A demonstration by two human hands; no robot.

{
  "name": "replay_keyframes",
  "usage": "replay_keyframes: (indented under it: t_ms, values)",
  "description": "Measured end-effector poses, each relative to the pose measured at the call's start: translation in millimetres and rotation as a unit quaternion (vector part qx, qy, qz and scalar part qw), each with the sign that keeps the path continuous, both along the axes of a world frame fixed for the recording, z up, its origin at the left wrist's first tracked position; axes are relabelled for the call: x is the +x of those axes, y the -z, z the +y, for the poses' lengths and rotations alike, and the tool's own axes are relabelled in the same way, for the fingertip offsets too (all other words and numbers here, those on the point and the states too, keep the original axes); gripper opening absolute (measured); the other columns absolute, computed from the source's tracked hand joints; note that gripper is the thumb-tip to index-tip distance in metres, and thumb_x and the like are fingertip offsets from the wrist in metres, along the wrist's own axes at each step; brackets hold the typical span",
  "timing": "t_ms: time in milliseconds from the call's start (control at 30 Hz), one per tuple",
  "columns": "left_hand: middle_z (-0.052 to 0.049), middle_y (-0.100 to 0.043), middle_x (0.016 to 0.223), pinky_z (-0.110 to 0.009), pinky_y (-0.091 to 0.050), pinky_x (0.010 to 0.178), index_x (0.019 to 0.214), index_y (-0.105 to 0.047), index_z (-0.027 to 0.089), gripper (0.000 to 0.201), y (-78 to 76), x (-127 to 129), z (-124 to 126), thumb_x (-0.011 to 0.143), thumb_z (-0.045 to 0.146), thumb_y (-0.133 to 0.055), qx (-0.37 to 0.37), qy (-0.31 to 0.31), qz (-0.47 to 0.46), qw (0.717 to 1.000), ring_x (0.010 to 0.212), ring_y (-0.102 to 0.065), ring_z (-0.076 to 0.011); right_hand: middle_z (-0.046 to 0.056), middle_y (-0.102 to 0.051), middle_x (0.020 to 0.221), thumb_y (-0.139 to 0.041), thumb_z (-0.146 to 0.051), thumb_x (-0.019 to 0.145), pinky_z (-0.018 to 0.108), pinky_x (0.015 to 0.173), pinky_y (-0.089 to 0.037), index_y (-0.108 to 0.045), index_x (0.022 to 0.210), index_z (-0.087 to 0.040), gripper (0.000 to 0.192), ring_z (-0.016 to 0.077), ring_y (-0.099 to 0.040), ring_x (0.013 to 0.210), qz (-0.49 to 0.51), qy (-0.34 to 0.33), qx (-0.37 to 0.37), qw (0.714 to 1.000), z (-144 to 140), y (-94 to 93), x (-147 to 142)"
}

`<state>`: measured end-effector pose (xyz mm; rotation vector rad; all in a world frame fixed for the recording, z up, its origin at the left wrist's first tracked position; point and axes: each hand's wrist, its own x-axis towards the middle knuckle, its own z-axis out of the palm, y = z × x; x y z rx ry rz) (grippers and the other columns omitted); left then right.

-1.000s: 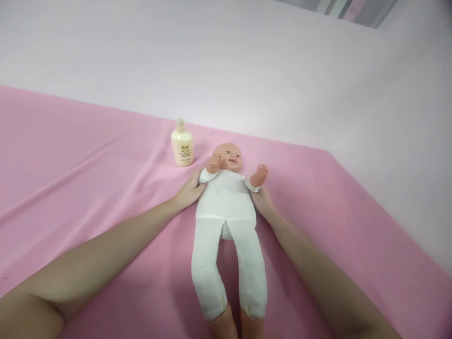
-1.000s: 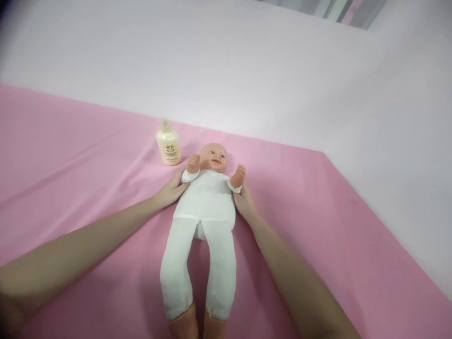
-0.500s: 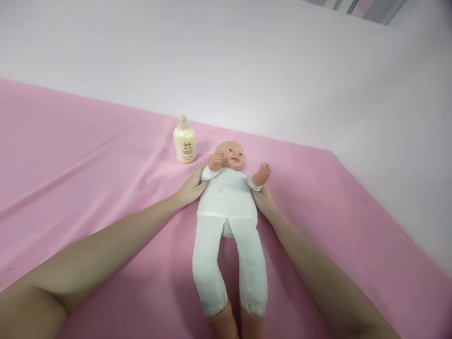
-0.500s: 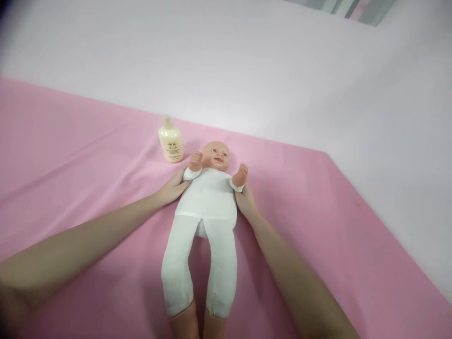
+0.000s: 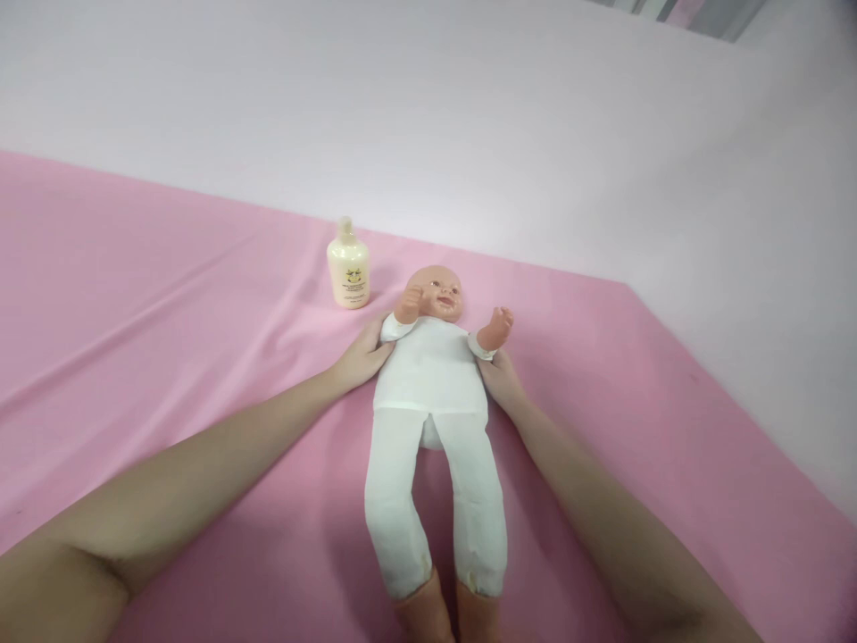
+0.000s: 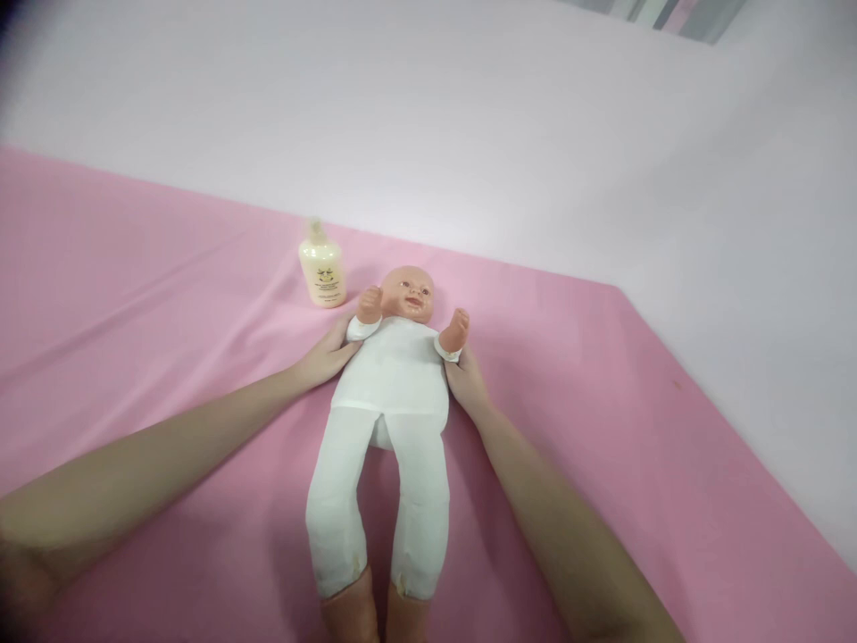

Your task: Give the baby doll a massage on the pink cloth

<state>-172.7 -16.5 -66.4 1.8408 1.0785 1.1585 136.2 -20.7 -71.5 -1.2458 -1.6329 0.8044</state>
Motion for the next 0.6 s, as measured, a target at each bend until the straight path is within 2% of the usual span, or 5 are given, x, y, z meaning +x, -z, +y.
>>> replay_keyframes:
  t_ms: [200,400,600]
  values:
    - [-0.014,-0.051,0.165,-0.059,-0.040,0.128,0.160,-0.042,0.020,0.064,-0.5,0.2,1.0,0.102,0.039,-0.060,-0.010,0.002,-0.001,1.000,0.151,-0.050,-0.0372,0.011,-0.067,0.149,-0.062,-0.047,0.097,0.063,0.118,-0.052,-0.056,0.152,-0.023,0.061,0.0386,-0.057,0.145,0.007,0.016,-0.017,1.000,-3.8,-5.7,-3.9]
    - [-0.015,-0.049,0.167,-0.059,-0.036,0.130,0.160,-0.041,0.019,0.065,0.6,-0.1,1.5,0.101,0.038,-0.060,-0.014,0.002,-0.003,1.000,0.152,-0.048,-0.0368,0.012,-0.068,0.148,-0.061,-0.043,0.099,0.060,0.119,-0.052,-0.057,0.152,-0.021,0.058,0.0371,-0.057,0.145,-0.007,0.025,-0.023,0.999,-6.6,-10.0,-6.2]
    - [-0.015,-0.054,0.162,-0.056,-0.042,0.127,0.155,-0.047,0.018,0.060,-1.0,1.1,1.3,0.100,0.036,-0.060,-0.012,0.005,-0.014,1.000,0.149,-0.052,-0.0370,0.015,-0.066,0.151,-0.058,-0.037,0.100,0.060,0.118,-0.051,-0.055,0.152,-0.018,0.056,0.0386,-0.058,0.143,-0.024,0.032,-0.012,0.999,-7.8,-12.6,-7.3]
